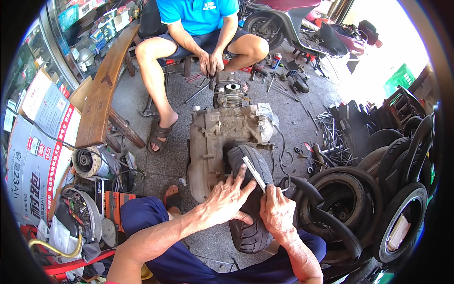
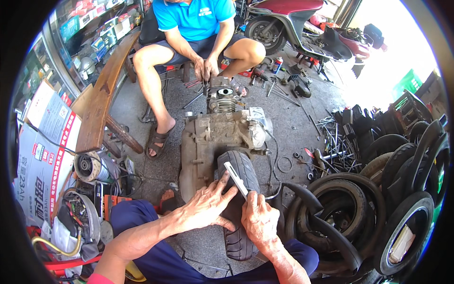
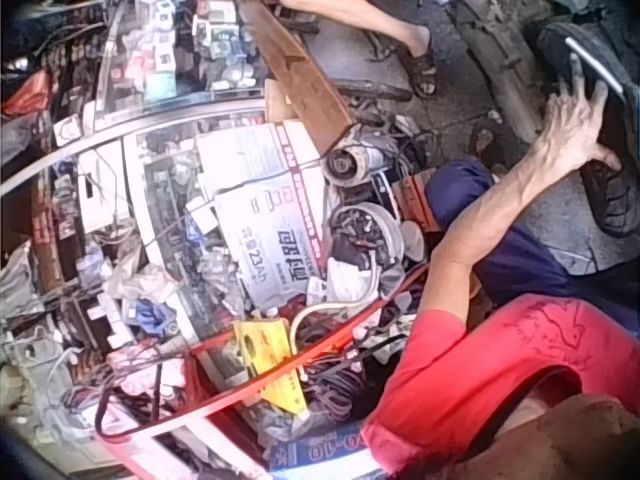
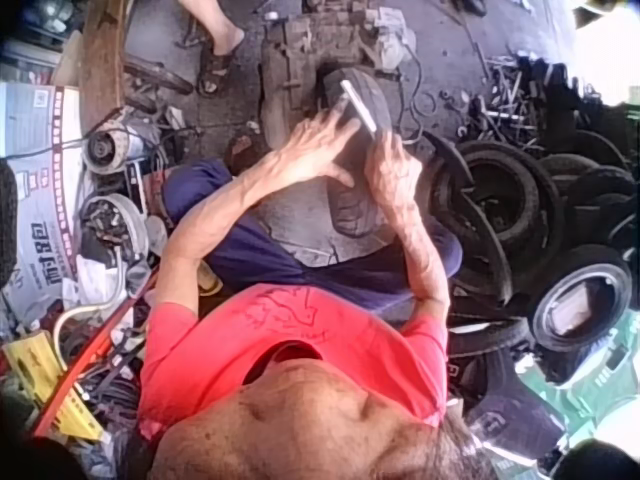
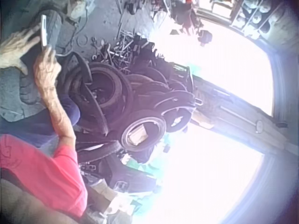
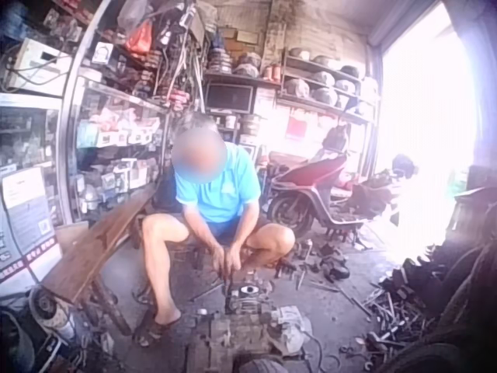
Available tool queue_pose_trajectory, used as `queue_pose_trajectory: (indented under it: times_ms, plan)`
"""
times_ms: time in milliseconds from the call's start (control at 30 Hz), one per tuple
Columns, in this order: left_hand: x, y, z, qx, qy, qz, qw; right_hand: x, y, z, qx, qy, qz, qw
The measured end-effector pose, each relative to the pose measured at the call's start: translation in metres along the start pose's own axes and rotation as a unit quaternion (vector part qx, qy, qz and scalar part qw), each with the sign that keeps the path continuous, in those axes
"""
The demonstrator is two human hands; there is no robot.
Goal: The person sits on the floor and uses a metal tool to scrape and clean the surface of a motorcycle tire. Another person works on an engine nearby. The person then stands, walks to a counter, and picks up a smartphone.
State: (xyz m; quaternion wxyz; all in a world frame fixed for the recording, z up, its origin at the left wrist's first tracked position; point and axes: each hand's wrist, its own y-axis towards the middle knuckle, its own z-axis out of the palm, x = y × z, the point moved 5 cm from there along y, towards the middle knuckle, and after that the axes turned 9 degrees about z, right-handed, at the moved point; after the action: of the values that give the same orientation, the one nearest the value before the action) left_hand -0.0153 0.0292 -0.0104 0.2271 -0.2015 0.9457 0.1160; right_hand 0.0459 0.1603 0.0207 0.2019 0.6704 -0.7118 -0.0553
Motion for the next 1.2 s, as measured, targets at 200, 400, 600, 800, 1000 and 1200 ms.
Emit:
queue_pose_trajectory:
  times_ms: [200,400,600,800,1000,1200]
  plan:
    - [-0.0007,-0.0004,-0.0003,-0.008,0.006,0.004,1.0,0.0,-0.0007,0.0011,-0.003,-0.001,-0.009,1.0]
    - [-0.0015,0.0,-0.0014,-0.013,0.0,0.006,1.0,-0.001,-0.0007,0.0013,-0.001,-0.006,-0.007,1.0]
    - [-0.0003,-0.0006,0.0006,-0.012,0.002,0.006,1.0,0.0005,0.0,0.0002,-0.001,-0.008,-0.007,1.0]
    - [0.0004,-0.0005,0.0014,-0.011,0.002,0.006,1.0,0.0007,-0.0002,0.0001,-0.001,-0.011,-0.007,1.0]
    - [0.0005,-0.0008,0.0021,-0.013,0.002,0.008,1.0,-0.0002,-0.0005,0.0005,-0.002,-0.006,-0.008,1.0]
    - [-0.0005,-0.0002,0.0001,-0.012,0.0,0.004,1.0,0.0003,-0.0001,-0.0002,0.0,-0.002,-0.007,1.0]
